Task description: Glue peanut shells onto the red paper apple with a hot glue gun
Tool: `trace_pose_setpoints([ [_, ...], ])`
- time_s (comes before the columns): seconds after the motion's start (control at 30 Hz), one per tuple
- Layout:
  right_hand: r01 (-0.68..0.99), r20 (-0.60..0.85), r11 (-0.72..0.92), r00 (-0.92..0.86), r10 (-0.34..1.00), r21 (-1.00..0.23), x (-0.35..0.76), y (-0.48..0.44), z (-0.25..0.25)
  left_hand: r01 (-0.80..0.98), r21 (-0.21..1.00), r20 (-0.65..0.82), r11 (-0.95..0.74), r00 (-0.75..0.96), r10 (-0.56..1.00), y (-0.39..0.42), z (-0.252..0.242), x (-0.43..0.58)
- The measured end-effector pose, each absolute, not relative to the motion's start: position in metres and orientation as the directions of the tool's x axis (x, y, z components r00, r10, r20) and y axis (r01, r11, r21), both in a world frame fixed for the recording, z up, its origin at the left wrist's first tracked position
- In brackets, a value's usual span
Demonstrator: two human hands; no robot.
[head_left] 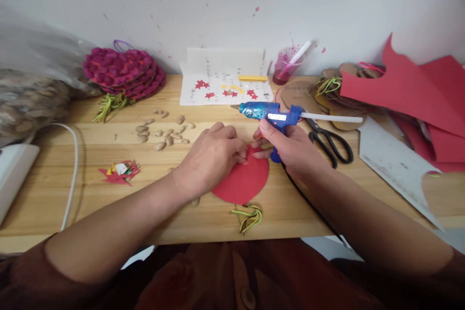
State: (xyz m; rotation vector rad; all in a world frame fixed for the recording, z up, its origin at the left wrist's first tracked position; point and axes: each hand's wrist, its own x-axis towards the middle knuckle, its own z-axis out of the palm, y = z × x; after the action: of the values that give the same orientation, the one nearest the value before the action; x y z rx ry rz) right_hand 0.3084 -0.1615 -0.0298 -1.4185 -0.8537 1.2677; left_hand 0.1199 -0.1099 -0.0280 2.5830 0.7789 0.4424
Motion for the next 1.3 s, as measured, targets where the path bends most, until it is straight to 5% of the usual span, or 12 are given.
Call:
trace_pose_setpoints([
  [1.07,-0.106,-0.269,-0.253,0.19,0.944,-0.962,0.307,-0.161,-0.032,0.381,0.473,0.242,-0.794,0.811,0.533,-0.1,-0.025,0.116],
  [1.2,-0.128,-0.272,-0.253,0.167,0.948,-0.959,0.307,-0.161,-0.033,0.397,0.602,0.295,-0.693,0.696,0.655,-0.093,-0.006,0.107],
  [1.3,-0.14,-0.266,-0.244,0.175,0.948,-0.96,0.307,-0.162,-0.033,0.493,0.586,0.254,-0.643,0.642,0.724,-0.095,0.007,0.098],
])
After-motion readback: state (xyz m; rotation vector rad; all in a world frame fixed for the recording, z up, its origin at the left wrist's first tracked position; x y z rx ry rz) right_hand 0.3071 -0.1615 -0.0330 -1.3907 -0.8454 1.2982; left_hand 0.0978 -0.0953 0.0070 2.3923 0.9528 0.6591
